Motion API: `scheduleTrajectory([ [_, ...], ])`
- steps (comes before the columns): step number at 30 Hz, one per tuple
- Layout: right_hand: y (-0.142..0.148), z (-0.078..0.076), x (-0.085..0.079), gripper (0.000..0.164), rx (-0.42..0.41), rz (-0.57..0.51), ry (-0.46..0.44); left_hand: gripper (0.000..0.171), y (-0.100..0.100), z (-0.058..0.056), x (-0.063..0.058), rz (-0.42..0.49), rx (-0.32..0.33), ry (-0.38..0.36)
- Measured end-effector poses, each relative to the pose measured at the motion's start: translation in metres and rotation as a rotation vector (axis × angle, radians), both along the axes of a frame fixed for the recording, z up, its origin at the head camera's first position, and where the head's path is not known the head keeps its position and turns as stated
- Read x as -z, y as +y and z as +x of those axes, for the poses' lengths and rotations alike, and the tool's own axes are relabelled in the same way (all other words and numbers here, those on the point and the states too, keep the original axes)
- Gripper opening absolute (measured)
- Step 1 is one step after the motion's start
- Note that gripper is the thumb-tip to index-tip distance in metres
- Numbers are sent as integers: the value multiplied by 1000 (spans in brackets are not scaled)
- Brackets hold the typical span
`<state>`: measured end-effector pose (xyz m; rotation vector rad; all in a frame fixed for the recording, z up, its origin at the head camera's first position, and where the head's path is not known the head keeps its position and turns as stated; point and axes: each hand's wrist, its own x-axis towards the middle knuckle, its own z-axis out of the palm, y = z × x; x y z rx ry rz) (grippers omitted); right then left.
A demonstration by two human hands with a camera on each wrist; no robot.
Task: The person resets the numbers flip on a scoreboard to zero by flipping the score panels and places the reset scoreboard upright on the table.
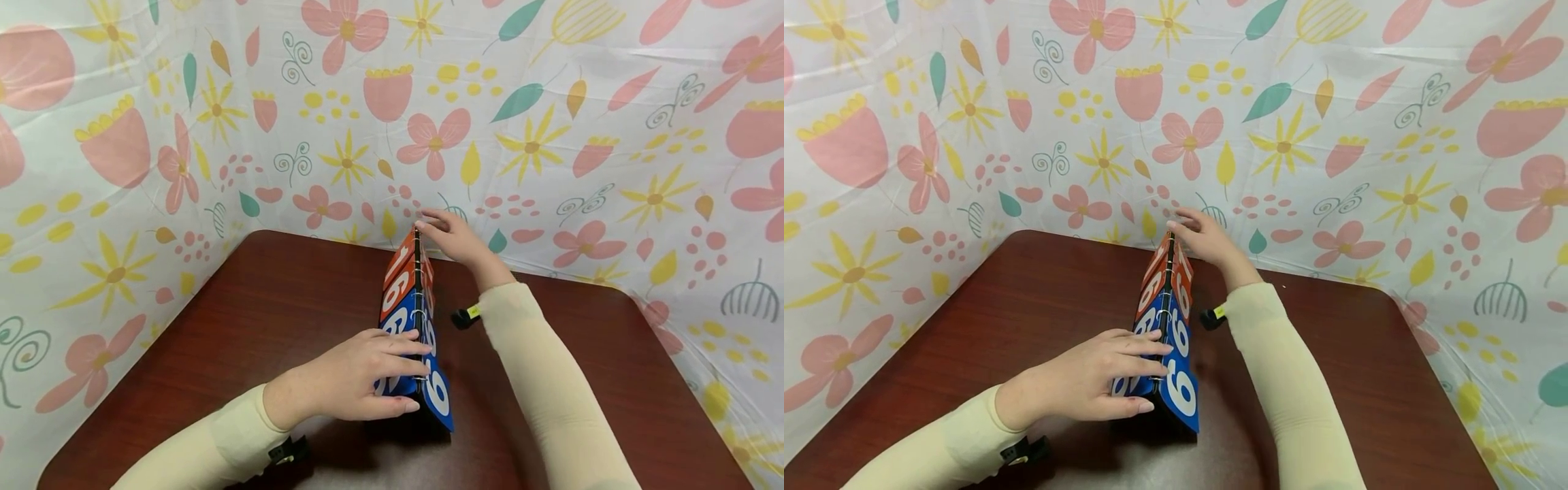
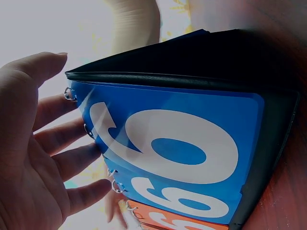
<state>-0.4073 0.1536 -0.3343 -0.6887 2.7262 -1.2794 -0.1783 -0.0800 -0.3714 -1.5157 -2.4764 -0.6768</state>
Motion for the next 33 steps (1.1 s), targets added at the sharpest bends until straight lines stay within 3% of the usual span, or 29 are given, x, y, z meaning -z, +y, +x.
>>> scheduleTrajectory([
  [5,16,-2,46,72,167,-167,-159,44,0,0,-1,-1,2,-3],
  [9,19,-1,77,81,228,-172,-291,44,0,-1,0,9,-1,-4],
  [12,18,-1,92,86,246,-180,-353,44,0,0,-1,12,-2,2],
  [20,14,-1,107,84,267,-289,-486,43,1,-1,0,6,0,-1],
  [27,14,-1,110,87,323,-368,-499,43,1,0,-1,5,-2,-12],
  [33,22,-1,111,82,315,-473,-519,44,1,0,0,-1,-11,-33],
])
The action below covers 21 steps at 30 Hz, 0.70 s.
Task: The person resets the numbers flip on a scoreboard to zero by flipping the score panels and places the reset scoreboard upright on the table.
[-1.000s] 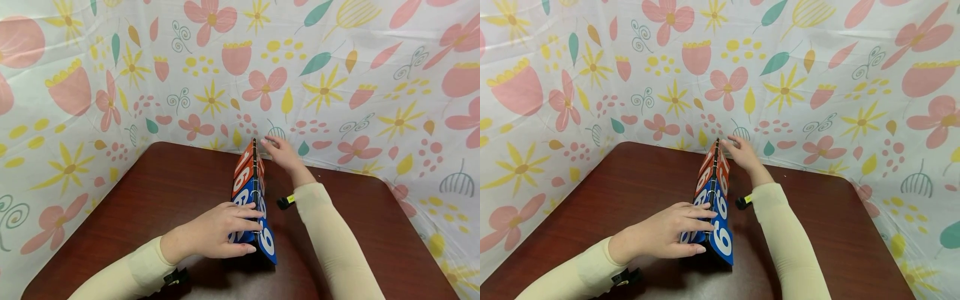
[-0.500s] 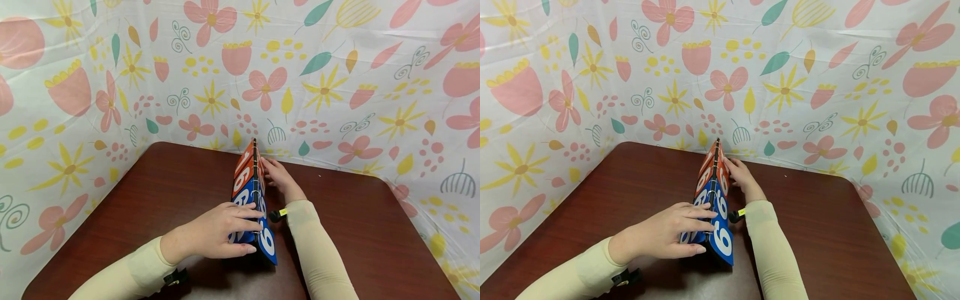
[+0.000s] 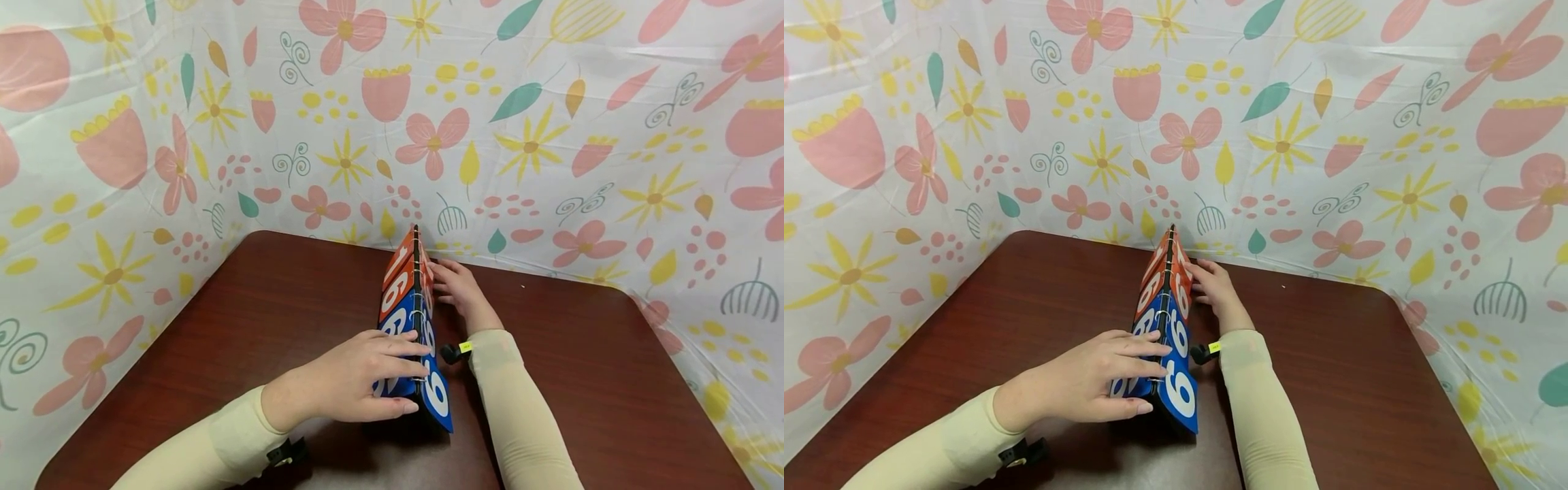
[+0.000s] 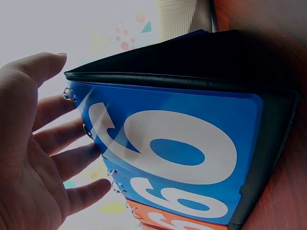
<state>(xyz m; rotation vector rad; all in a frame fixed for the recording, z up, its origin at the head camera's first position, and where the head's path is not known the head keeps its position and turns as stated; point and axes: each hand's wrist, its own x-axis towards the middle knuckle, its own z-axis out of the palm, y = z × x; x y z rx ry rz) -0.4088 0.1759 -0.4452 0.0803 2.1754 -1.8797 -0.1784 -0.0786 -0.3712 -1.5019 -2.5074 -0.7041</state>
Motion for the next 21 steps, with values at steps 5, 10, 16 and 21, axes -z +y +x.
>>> scheduleTrajectory([
  [5,6,-1,-2,79,30,-91,-3,44,0,0,0,-4,2,-3],
  [10,14,2,-7,74,60,-140,12,44,1,0,-1,-5,0,-4],
  [16,27,4,-17,72,90,-261,2,45,1,1,-1,-4,-1,0],
  [21,41,6,-31,71,140,-427,-23,45,1,1,-1,-8,-1,-4],
])
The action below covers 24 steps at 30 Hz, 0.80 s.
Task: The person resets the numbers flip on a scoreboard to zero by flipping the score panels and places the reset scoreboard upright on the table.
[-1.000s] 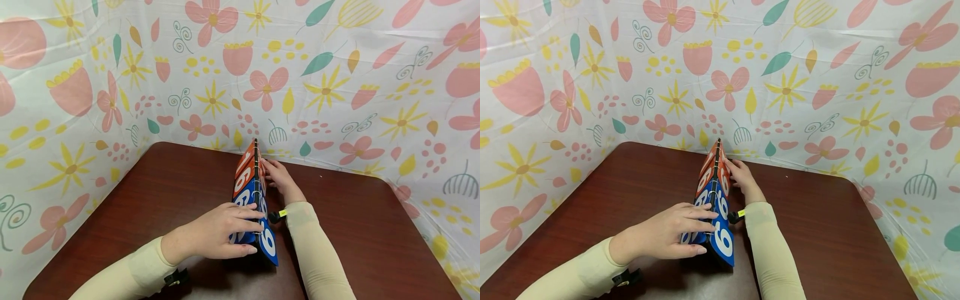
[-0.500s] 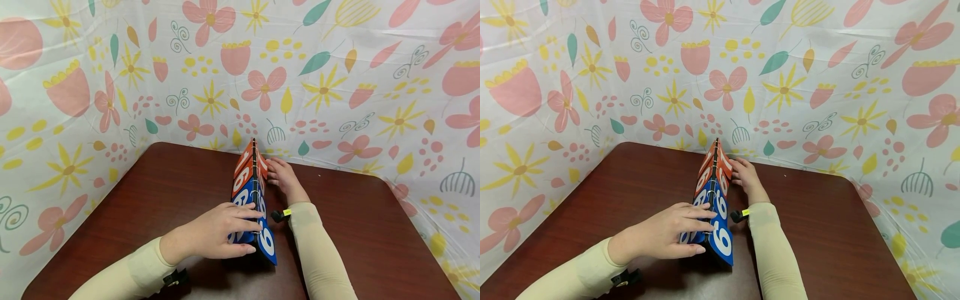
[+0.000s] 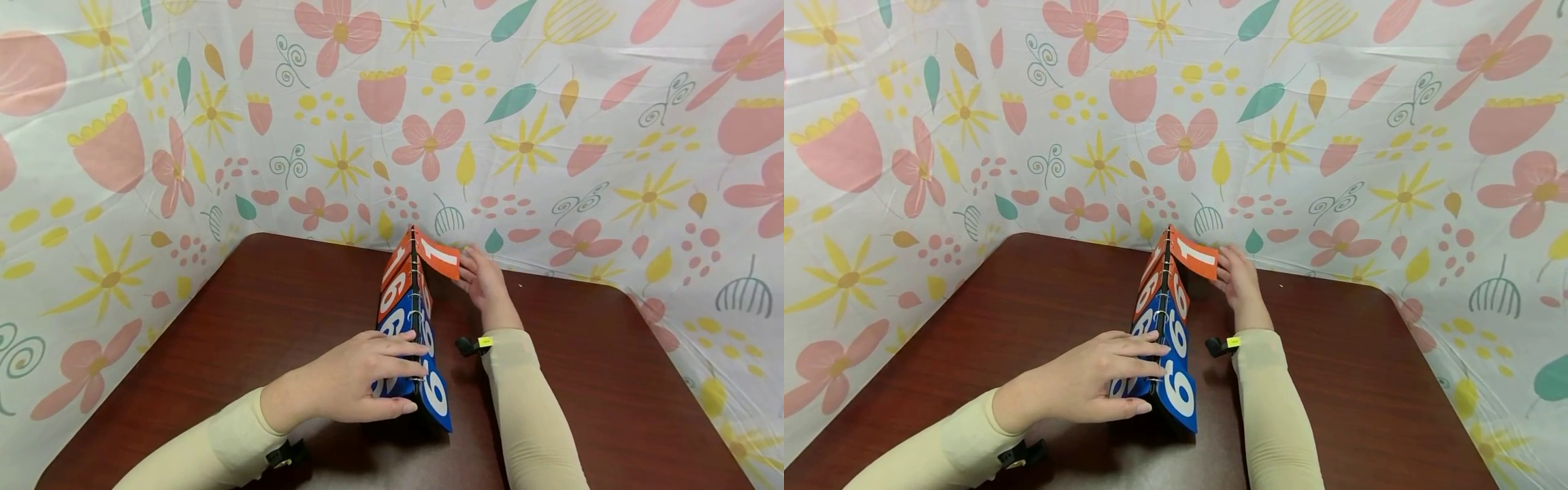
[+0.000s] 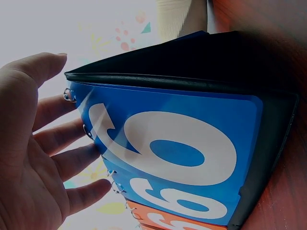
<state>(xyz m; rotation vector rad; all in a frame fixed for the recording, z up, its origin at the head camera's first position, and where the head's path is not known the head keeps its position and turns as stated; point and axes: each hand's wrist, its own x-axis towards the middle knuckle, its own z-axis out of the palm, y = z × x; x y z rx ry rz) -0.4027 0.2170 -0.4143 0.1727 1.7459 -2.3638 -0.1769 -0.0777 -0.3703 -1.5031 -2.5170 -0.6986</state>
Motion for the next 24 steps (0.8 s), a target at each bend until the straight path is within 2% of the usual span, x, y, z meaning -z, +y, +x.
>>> scheduleTrajectory([
  [7,15,5,-14,68,81,-355,64,44,1,0,0,0,3,3],
  [12,14,9,-20,72,119,-481,145,45,1,1,0,-3,0,0],
  [17,2,17,-27,75,95,-482,218,45,1,2,0,-6,-6,1],
  [24,-20,23,-33,73,39,-318,293,44,2,1,0,4,-3,34],
])
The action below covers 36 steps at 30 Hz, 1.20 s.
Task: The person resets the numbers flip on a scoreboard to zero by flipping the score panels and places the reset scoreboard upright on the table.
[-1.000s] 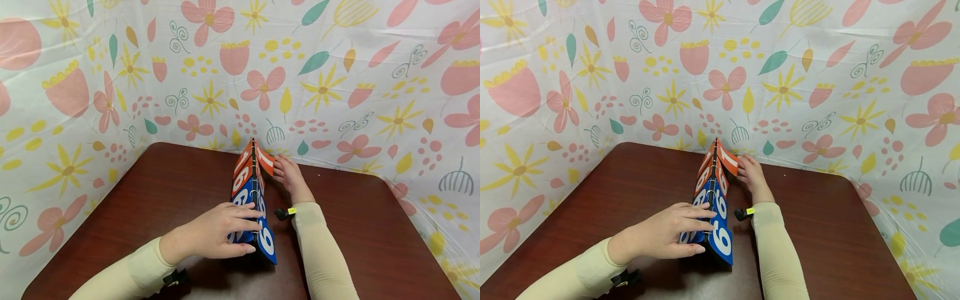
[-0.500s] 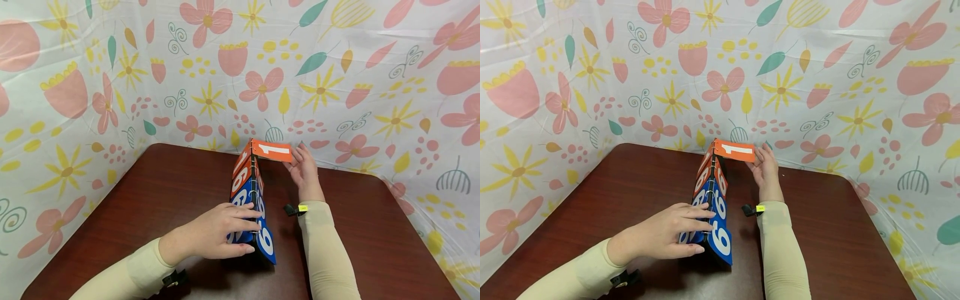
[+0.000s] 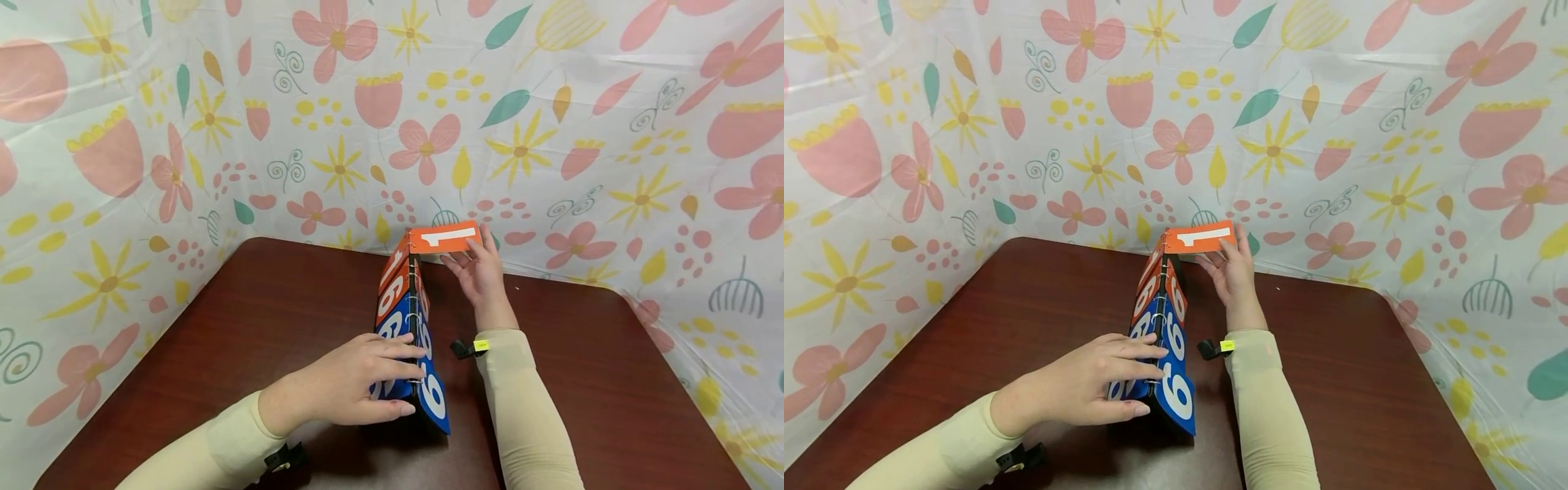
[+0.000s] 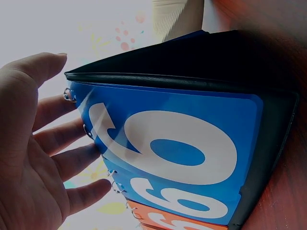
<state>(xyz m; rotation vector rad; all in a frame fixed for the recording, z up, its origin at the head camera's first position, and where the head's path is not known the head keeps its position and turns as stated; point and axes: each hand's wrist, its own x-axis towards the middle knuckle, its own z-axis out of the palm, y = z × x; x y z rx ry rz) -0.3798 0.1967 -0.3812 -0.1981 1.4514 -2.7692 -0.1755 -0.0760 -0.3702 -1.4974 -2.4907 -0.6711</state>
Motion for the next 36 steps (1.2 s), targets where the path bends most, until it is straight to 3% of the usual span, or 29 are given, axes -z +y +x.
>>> scheduleTrajectory([
  [8,-24,-4,-8,52,19,205,51,44,0,1,0,2,3,-4],
  [17,-51,-12,-28,52,3,447,62,44,-1,-1,1,10,14,0],
  [21,-62,-15,-31,53,26,628,87,44,-1,-1,1,14,19,9],
  [28,-73,-12,-42,58,40,1020,330,43,-1,-2,2,37,26,11],
  [36,-83,-13,-39,63,-3,1348,493,43,-1,-2,2,36,19,15],
])
